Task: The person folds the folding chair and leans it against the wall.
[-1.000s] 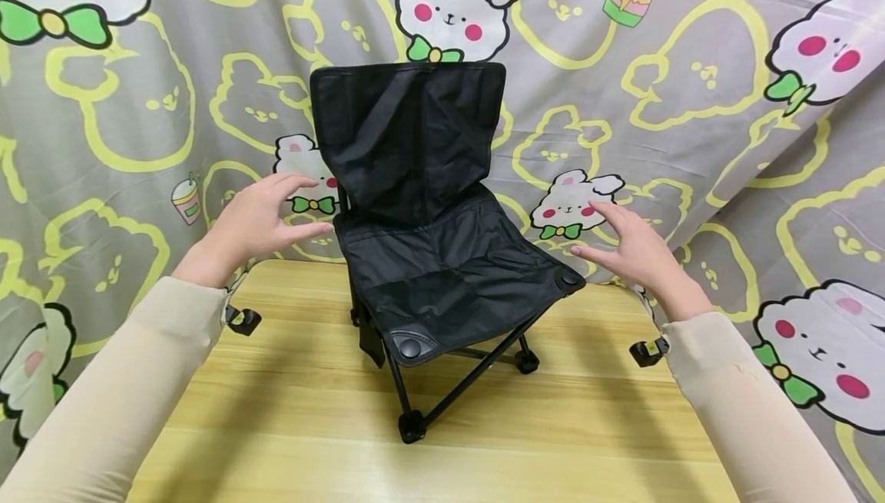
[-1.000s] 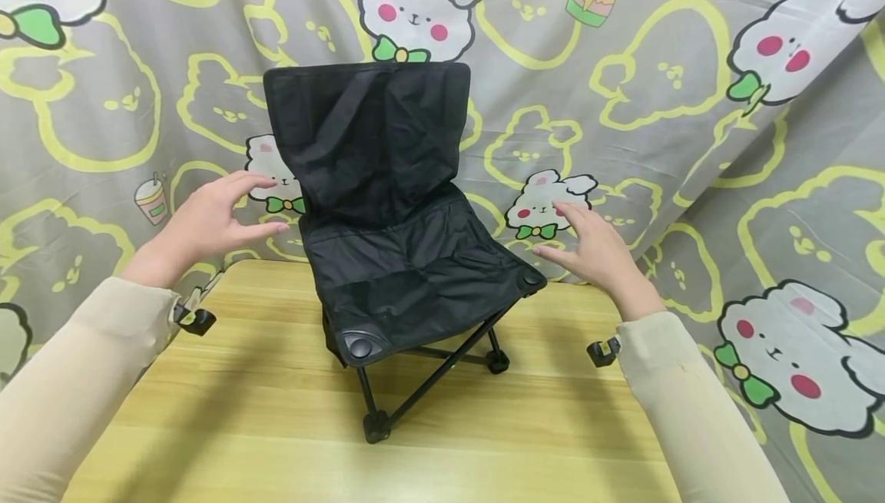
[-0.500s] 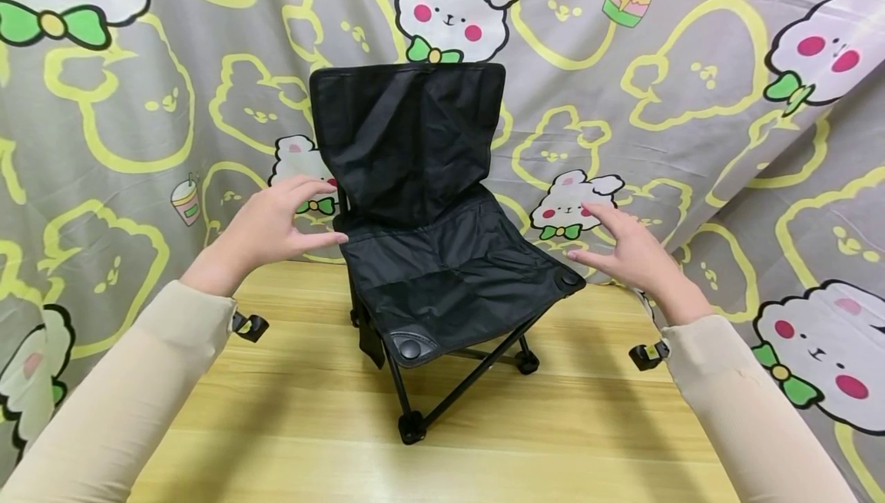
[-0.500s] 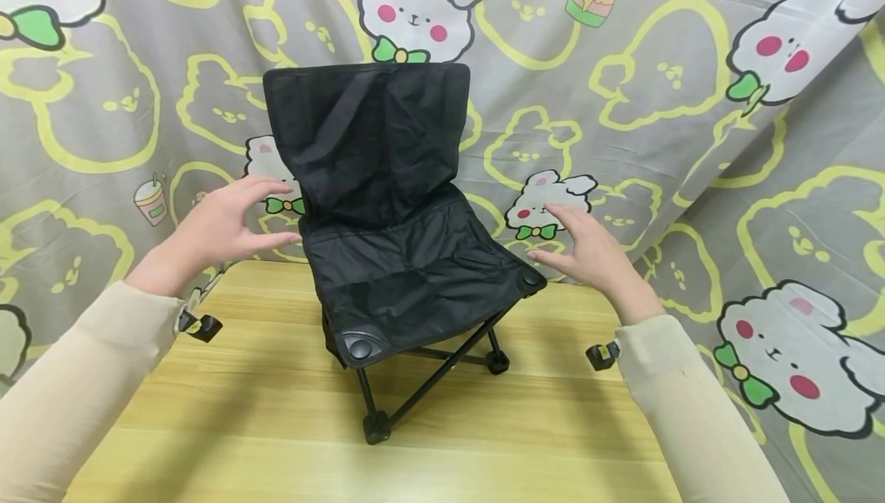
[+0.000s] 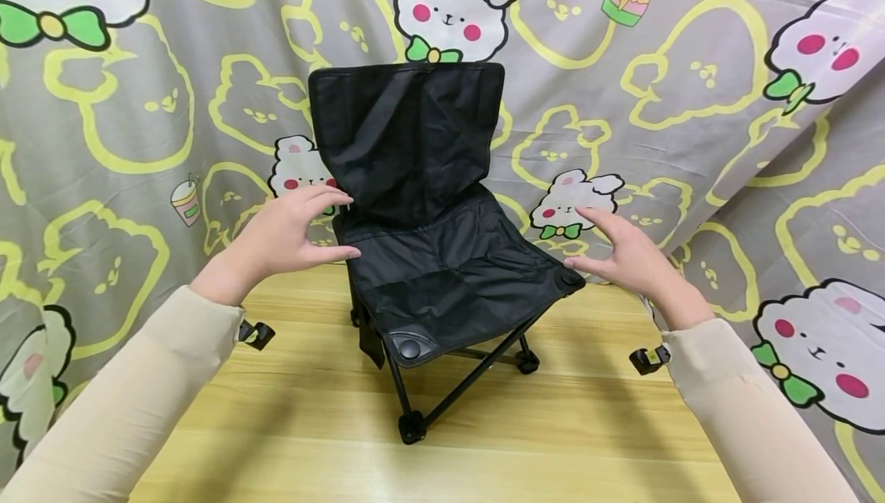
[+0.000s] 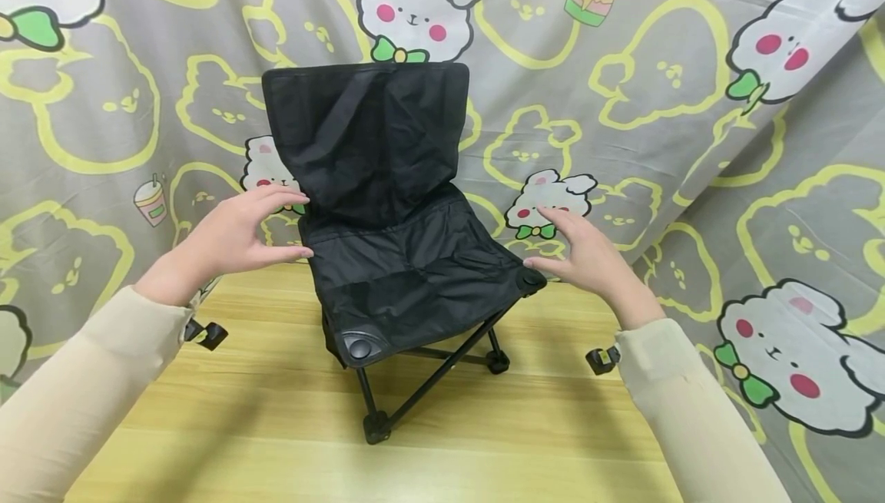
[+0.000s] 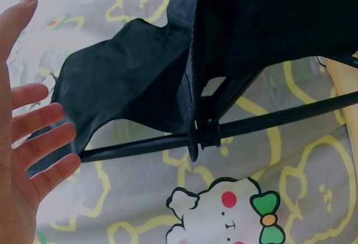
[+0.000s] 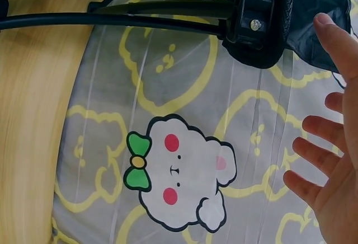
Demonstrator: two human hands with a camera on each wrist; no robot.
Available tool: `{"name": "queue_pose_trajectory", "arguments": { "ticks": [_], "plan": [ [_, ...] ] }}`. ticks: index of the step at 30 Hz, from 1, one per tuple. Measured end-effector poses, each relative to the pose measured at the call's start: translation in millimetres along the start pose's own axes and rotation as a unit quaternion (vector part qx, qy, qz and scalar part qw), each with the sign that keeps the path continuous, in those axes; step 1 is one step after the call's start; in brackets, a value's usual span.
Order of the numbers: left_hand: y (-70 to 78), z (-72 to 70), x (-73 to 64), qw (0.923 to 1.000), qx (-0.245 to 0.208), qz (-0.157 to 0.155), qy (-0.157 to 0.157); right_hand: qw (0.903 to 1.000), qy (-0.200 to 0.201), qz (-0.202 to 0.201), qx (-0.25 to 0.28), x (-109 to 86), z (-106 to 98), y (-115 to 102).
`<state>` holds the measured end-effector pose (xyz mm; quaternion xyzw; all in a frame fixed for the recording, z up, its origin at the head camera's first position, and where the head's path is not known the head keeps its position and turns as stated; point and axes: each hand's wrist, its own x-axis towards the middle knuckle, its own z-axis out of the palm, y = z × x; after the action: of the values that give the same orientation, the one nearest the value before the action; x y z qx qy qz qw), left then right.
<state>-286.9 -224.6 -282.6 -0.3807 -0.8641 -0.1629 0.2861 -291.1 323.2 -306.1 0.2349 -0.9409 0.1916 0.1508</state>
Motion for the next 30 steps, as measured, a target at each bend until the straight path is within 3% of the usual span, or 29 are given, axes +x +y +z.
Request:
{"name": "queue_pose_trajectory", "arguments": {
  "ticks": [10,18,30],
  "plan": [
    [5.9,7.1,1.4,0.9989,-0.011,0.045,0.005,0.9998,-0.014,-0.01,-0.007,-1.8,0,-7],
    [15.1,11.3,2.5,0.9983,-0.019,0.055,-0.007,0.9995,-0.029,-0.009,-0.005,-2.5,0,-13],
    [28.0,13.3,3.5,0.9954,-0.066,0.054,-0.043,0.9989,-0.012,-0.037,0.026,-3.7,3,-12]
  ]
}}
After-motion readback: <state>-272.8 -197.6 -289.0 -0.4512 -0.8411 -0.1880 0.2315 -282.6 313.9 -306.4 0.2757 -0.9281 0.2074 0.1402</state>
